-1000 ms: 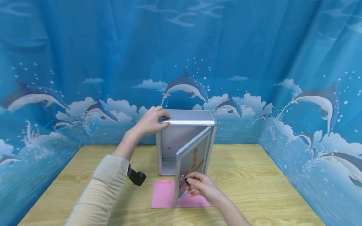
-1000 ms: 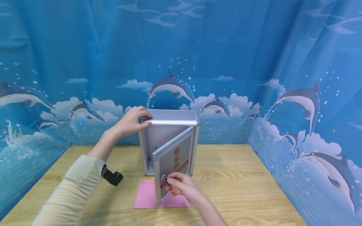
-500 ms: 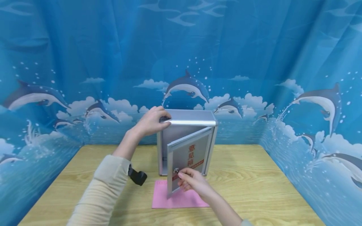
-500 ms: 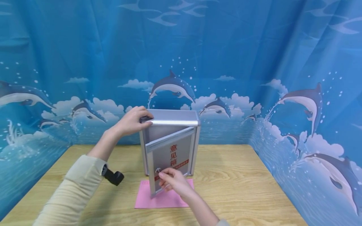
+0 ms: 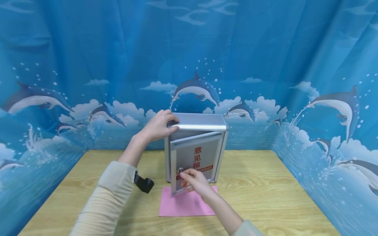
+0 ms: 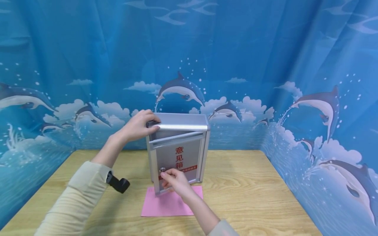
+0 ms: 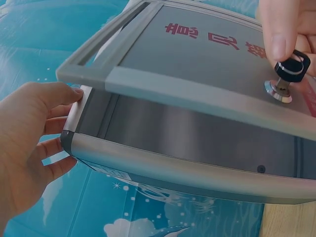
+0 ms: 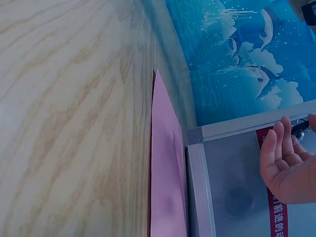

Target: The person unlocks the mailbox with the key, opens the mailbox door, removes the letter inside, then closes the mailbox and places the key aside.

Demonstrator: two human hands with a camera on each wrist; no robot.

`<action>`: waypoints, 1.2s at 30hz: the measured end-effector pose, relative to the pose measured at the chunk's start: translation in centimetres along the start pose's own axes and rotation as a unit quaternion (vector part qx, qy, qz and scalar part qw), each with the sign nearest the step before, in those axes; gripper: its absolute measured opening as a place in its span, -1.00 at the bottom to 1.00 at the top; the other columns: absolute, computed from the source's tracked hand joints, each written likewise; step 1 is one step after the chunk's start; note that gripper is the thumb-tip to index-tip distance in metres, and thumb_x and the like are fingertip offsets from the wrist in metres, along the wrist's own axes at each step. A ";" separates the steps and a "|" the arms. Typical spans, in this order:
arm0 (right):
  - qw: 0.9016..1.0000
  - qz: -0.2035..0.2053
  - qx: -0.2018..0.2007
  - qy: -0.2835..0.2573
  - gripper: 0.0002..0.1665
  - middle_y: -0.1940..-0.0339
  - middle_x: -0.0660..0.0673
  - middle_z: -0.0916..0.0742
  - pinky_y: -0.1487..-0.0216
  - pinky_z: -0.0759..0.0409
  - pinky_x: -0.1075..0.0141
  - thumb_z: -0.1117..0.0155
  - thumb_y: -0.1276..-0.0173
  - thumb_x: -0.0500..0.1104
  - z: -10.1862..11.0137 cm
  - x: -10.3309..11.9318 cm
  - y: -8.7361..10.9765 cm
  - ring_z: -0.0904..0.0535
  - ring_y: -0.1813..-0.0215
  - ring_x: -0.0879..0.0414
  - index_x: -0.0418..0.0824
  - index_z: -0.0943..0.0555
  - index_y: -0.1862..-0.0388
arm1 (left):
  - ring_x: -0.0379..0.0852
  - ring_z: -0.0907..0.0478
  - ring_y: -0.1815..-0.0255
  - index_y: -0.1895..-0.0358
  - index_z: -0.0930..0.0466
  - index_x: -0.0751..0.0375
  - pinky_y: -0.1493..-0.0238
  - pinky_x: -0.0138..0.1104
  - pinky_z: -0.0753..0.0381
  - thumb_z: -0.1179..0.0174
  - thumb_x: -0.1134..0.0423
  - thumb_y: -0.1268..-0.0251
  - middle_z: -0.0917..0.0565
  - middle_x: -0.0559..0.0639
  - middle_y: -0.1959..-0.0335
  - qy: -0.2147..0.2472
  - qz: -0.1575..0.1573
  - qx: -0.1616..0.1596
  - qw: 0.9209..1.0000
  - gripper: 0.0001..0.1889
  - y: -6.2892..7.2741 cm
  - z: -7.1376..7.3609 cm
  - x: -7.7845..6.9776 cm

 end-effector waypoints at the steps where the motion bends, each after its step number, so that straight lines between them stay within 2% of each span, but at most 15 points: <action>1: 1.000 -0.001 -0.002 0.001 -0.48 0.45 -0.15 -0.64 0.25 -0.61 0.11 -0.17 -0.32 0.01 0.0 0.0 -0.1 -0.56 0.43 0.15 -0.45 -0.47 0.03 | -0.01 -0.37 0.09 0.05 -0.61 0.22 0.13 -0.12 -0.39 -0.15 0.18 -0.27 -0.54 0.07 0.12 0.001 0.000 0.000 1.000 -0.74 0.0 0.0 0.0; 8: 1.000 0.000 -0.011 0.001 -0.50 0.42 -0.20 -0.64 0.27 -0.61 0.09 -0.15 -0.34 -0.01 -0.3 0.2 -0.8 -0.56 0.43 0.13 -0.45 -0.47 0.02 | -0.01 -0.37 0.09 0.05 -0.61 0.21 0.12 -0.12 -0.39 -0.15 0.17 -0.26 -0.53 0.06 0.13 0.001 0.004 0.002 1.000 -0.73 0.0 0.1 -0.1; 16: 1.000 -0.021 -0.021 -0.003 -0.52 0.32 -0.35 -0.64 0.25 -0.61 0.05 -0.12 -0.37 -0.02 -0.6 0.1 -2.0 -0.57 0.41 0.08 -0.44 -0.48 0.01 | 0.00 -0.37 0.08 0.05 -0.61 0.22 0.11 -0.12 -0.40 -0.15 0.18 -0.27 -0.53 0.07 0.12 0.001 -0.001 0.008 1.000 -0.73 0.0 0.0 0.0; 22: 0.999 -0.019 -0.033 -0.002 -0.54 0.41 -0.26 -0.64 0.30 -0.62 0.08 -0.14 -0.35 -0.02 -0.7 0.4 -2.7 -0.55 0.47 0.13 -0.42 -0.50 0.05 | 0.01 -0.37 0.05 0.03 -0.60 0.24 0.08 -0.11 -0.40 -0.15 0.18 -0.28 -0.53 0.08 0.10 0.003 0.001 0.011 1.000 -0.73 0.1 0.1 -0.2; 27: 0.999 -0.018 -0.041 -0.001 -0.56 0.41 -0.27 -0.64 0.30 -0.61 0.08 -0.16 -0.33 -0.03 -0.8 0.6 -3.1 -0.53 0.49 0.16 -0.41 -0.51 0.09 | 0.01 -0.36 0.05 0.03 -0.60 0.23 0.07 -0.12 -0.40 -0.15 0.18 -0.27 -0.53 0.07 0.10 0.002 0.008 0.012 1.000 -0.72 0.1 0.1 -0.3; 33: 0.998 -0.023 -0.052 -0.027 -0.55 0.49 -0.13 -0.61 0.34 -0.62 0.16 -0.15 -0.35 -0.01 -1.1 0.3 -3.5 -0.52 0.50 0.18 -0.42 -0.50 0.10 | 0.01 -0.37 0.06 0.04 -0.60 0.23 0.08 -0.12 -0.40 -0.15 0.19 -0.27 -0.52 0.07 0.11 -0.001 0.008 0.011 1.000 -0.73 0.2 0.1 -0.4; 36: 0.997 -0.023 -0.059 -0.040 -0.55 0.46 -0.16 -0.61 0.34 -0.63 0.17 -0.14 -0.36 -0.02 -1.2 0.4 -3.6 -0.53 0.48 0.16 -0.43 -0.49 0.09 | 0.00 -0.37 0.07 0.04 -0.60 0.23 0.09 -0.13 -0.41 -0.15 0.19 -0.28 -0.52 0.07 0.12 -0.003 0.008 0.008 1.000 -0.74 0.1 0.0 -0.4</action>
Point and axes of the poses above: each hand's wrist, its own y-axis away from the middle knuckle, its own z-axis out of the back of the hand, x = y × z, the point moved 4 cm from there along -y, towards the middle knuckle
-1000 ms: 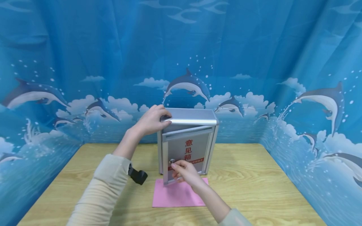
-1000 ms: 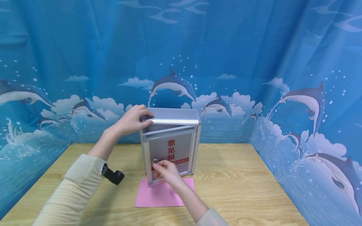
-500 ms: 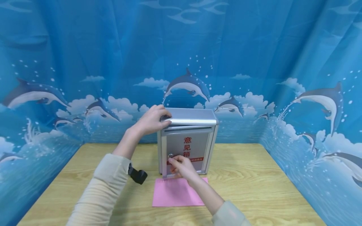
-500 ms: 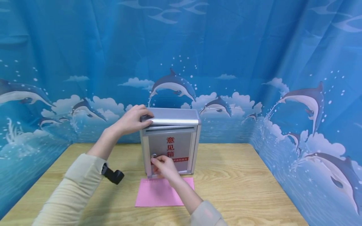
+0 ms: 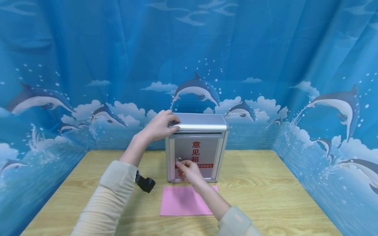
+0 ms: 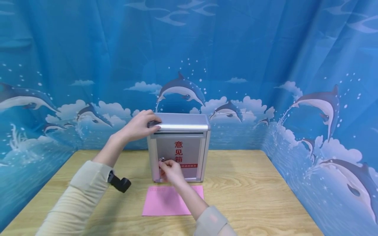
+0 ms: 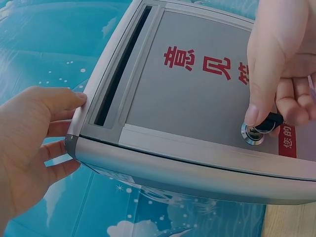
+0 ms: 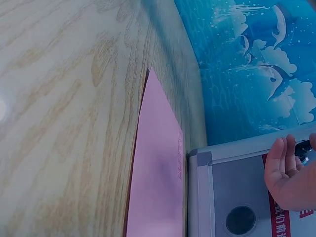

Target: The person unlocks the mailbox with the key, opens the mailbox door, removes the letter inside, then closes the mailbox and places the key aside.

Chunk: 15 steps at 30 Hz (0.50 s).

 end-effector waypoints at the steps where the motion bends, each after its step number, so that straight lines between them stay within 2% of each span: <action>1: 1.000 0.003 -0.003 0.001 -0.55 0.43 -0.19 -0.62 0.34 -0.63 0.16 -0.13 -0.36 -0.02 0.0 0.0 0.0 -0.53 0.47 0.15 -0.44 -0.48 0.08 | 0.00 -0.37 0.07 0.04 -0.60 0.23 0.09 -0.13 -0.41 -0.15 0.19 -0.28 -0.52 0.07 0.13 -0.001 0.000 0.000 1.000 -0.74 0.0 0.0 0.0; 4: 1.000 0.011 -0.009 0.002 -0.56 0.32 -0.30 -0.62 0.31 -0.63 0.14 -0.11 -0.38 -0.06 -0.2 0.1 0.0 -0.55 0.39 0.10 -0.47 -0.46 0.07 | 0.00 -0.37 0.08 0.04 -0.60 0.23 0.10 -0.13 -0.41 -0.15 0.19 -0.28 -0.52 0.06 0.13 -0.002 0.001 -0.001 1.000 -0.74 0.0 -0.1 0.1; 7: 1.000 0.022 -0.018 0.008 -0.57 0.27 -0.32 -0.61 0.28 -0.63 0.13 -0.09 -0.39 -0.10 -0.4 0.2 0.0 -0.56 0.33 0.06 -0.50 -0.45 0.06 | -0.01 -0.37 0.09 0.04 -0.60 0.23 0.11 -0.14 -0.41 -0.15 0.19 -0.28 -0.52 0.06 0.13 -0.001 0.002 -0.002 1.000 -0.74 0.0 -0.1 0.1; 15: 0.998 0.022 -0.047 -0.018 -0.62 0.27 -0.32 -0.62 0.22 -0.62 0.11 -0.09 -0.39 -0.15 -0.9 0.2 -0.1 -0.57 0.26 -0.01 -0.51 -0.44 0.10 | -0.01 -0.37 0.11 0.05 -0.61 0.24 0.14 -0.15 -0.41 -0.15 0.20 -0.28 -0.53 0.07 0.15 -0.004 -0.006 -0.006 1.000 -0.74 0.1 0.0 -0.1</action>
Point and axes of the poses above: each hand's wrist, its own y-axis away from the middle knuckle, its own z-axis out of the back of the hand, x = y × z, the point moved 4 cm from there along -y, towards the middle knuckle
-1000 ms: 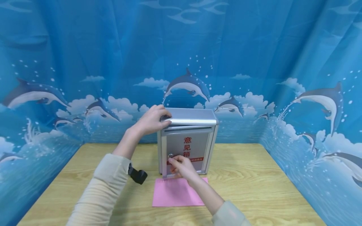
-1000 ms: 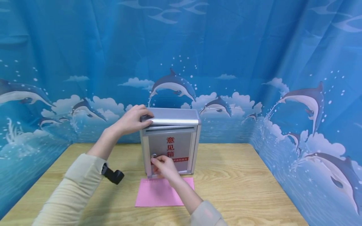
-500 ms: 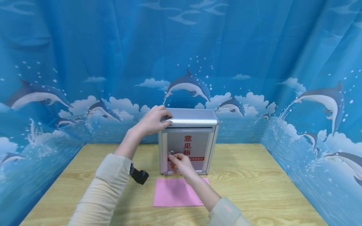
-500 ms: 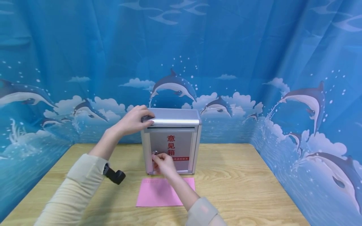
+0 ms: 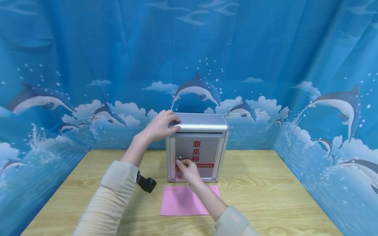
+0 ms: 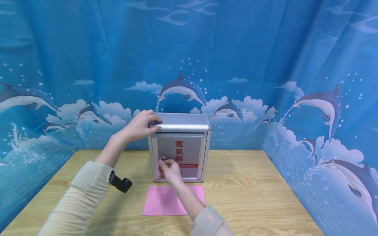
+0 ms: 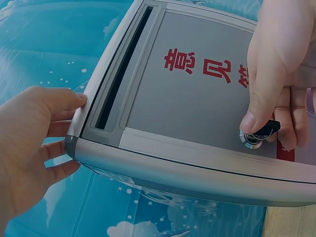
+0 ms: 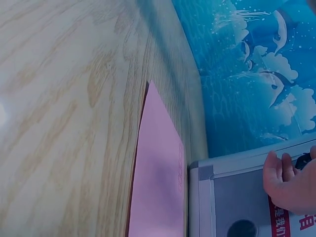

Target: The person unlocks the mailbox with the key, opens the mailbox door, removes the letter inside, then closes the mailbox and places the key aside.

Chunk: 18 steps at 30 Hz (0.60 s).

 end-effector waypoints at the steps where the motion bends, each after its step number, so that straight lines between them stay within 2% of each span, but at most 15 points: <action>1: 1.000 0.000 -0.003 -0.002 -0.62 0.27 -0.32 -0.62 0.22 -0.62 0.10 -0.09 -0.39 -0.15 0.0 0.0 0.0 -0.58 0.25 -0.02 -0.50 -0.44 0.11 | -0.01 -0.37 0.11 0.05 -0.61 0.24 0.14 -0.15 -0.41 -0.16 0.20 -0.27 -0.53 0.07 0.14 0.000 0.000 0.000 1.000 -0.74 0.0 0.0 0.0; 5: 1.000 -0.004 -0.011 -0.011 -0.62 0.28 -0.30 -0.63 0.24 -0.62 0.09 -0.11 -0.38 -0.13 -0.1 -0.1 0.1 -0.57 0.27 0.00 -0.48 -0.44 0.12 | -0.02 -0.36 0.11 0.04 -0.60 0.23 0.15 -0.16 -0.41 -0.19 0.23 -0.23 -0.53 0.06 0.13 0.000 0.003 0.001 1.000 -0.73 0.0 0.0 0.1; 9: 1.000 -0.009 -0.002 -0.020 -0.58 0.34 -0.23 -0.64 0.25 -0.62 0.08 -0.11 -0.38 -0.09 -0.1 -0.3 0.0 -0.57 0.33 0.07 -0.49 -0.47 0.11 | -0.02 -0.35 0.12 0.03 -0.60 0.23 0.15 -0.16 -0.40 -0.21 0.26 -0.19 -0.53 0.06 0.13 -0.002 0.000 0.002 1.000 -0.72 0.0 -0.1 0.2; 14: 0.999 -0.031 0.014 -0.013 -0.51 0.42 -0.18 -0.63 0.34 -0.63 0.16 -0.06 -0.40 -0.02 0.1 -0.4 0.2 -0.57 0.39 0.08 -0.51 -0.51 0.12 | -0.02 -0.35 0.14 0.02 -0.60 0.24 0.17 -0.17 -0.40 -0.21 0.27 -0.19 -0.53 0.06 0.14 -0.008 -0.004 0.001 1.000 -0.72 0.0 -0.1 0.2; 18: 0.999 -0.045 0.011 -0.024 -0.51 0.47 -0.13 -0.63 0.42 -0.62 0.26 -0.12 -0.36 -0.02 0.3 -0.5 0.0 -0.55 0.46 0.14 -0.50 -0.53 0.15 | -0.02 -0.36 0.13 0.02 -0.60 0.24 0.16 -0.17 -0.40 -0.21 0.27 -0.19 -0.53 0.07 0.13 -0.011 -0.005 -0.001 1.000 -0.72 0.0 -0.1 0.3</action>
Point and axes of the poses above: each hand's wrist, its own y-axis away from the middle knuckle, its own z-axis out of the back of the hand, x = y × z, the point moved 4 cm from there along -y, towards the middle knuckle
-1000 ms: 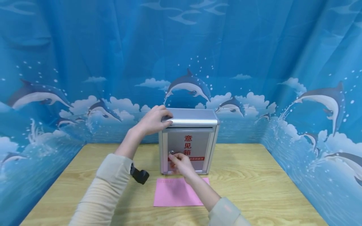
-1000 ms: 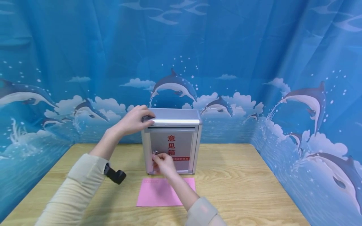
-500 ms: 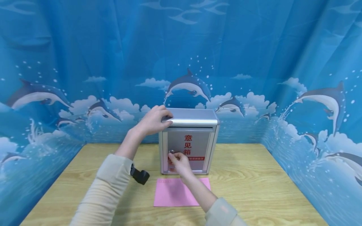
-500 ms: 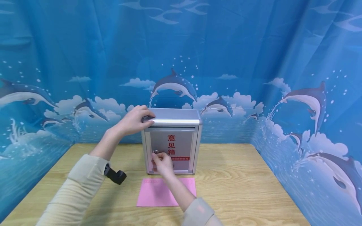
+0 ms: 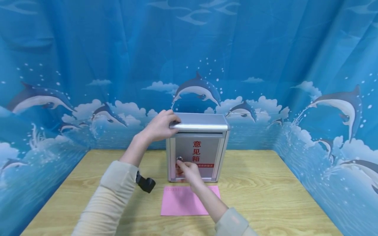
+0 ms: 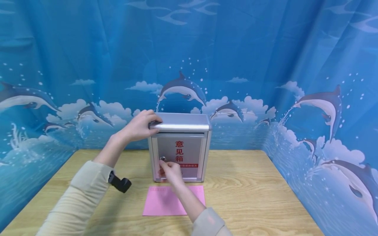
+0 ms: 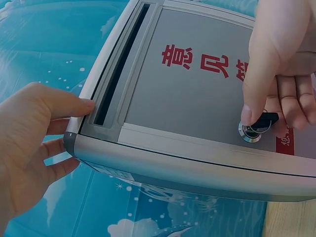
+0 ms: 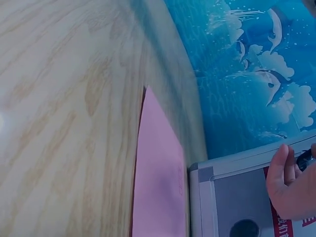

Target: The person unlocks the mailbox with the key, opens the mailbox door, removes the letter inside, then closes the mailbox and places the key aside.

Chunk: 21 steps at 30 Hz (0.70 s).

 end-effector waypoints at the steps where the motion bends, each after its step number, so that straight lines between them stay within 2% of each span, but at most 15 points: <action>1: 1.000 -0.004 -0.001 -0.006 -0.52 0.47 -0.13 -0.63 0.44 -0.61 0.29 -0.14 -0.35 -0.03 0.0 0.0 0.0 -0.55 0.46 0.15 -0.51 -0.53 0.15 | -0.02 -0.36 0.12 0.02 -0.60 0.24 0.16 -0.17 -0.40 -0.21 0.27 -0.19 -0.53 0.07 0.13 -0.001 0.000 0.000 1.000 -0.72 0.0 0.0 0.0; 8: 0.998 -0.044 -0.007 -0.037 -0.54 0.48 -0.11 -0.61 0.52 -0.56 0.40 -0.26 -0.25 -0.07 0.3 0.0 -0.2 -0.53 0.49 0.18 -0.49 -0.54 0.12 | -0.01 -0.36 0.13 0.02 -0.60 0.23 0.16 -0.16 -0.40 -0.21 0.27 -0.19 -0.53 0.07 0.12 -0.004 -0.001 0.001 1.000 -0.72 0.0 0.1 -0.2; 12: 0.998 -0.042 -0.018 -0.036 -0.67 0.57 -0.05 -0.58 0.58 -0.54 0.42 -0.32 -0.20 -0.11 0.3 0.0 -0.4 -0.50 0.55 0.21 -0.40 -0.57 0.30 | -0.01 -0.35 0.13 0.02 -0.59 0.23 0.17 -0.17 -0.39 -0.21 0.27 -0.19 -0.53 0.06 0.12 -0.006 -0.002 0.000 1.000 -0.72 0.1 0.1 -0.2; 15: 0.999 -0.035 -0.025 -0.033 -0.77 0.61 -0.03 -0.55 0.63 -0.49 0.45 -0.33 -0.18 -0.16 0.2 0.1 -0.5 -0.48 0.59 0.21 -0.28 -0.51 0.45 | -0.01 -0.35 0.12 0.01 -0.59 0.23 0.16 -0.16 -0.39 -0.21 0.27 -0.19 -0.53 0.06 0.12 -0.006 -0.002 0.000 1.000 -0.71 0.1 0.2 -0.2; 21: 0.999 -0.014 -0.048 0.010 -0.74 0.64 -0.04 -0.53 0.66 -0.45 0.47 -0.30 -0.19 -0.23 -0.2 0.3 -0.5 -0.45 0.61 0.21 -0.18 -0.39 0.55 | -0.01 -0.35 0.10 0.00 -0.59 0.23 0.14 -0.16 -0.39 -0.21 0.27 -0.20 -0.52 0.06 0.10 -0.006 0.001 0.004 1.000 -0.71 0.1 0.0 -0.2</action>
Point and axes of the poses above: each hand's wrist, its own y-axis away from the middle knuckle, its own z-axis out of the back of the hand, x = y × z, the point moved 4 cm from there along -y, towards the middle knuckle
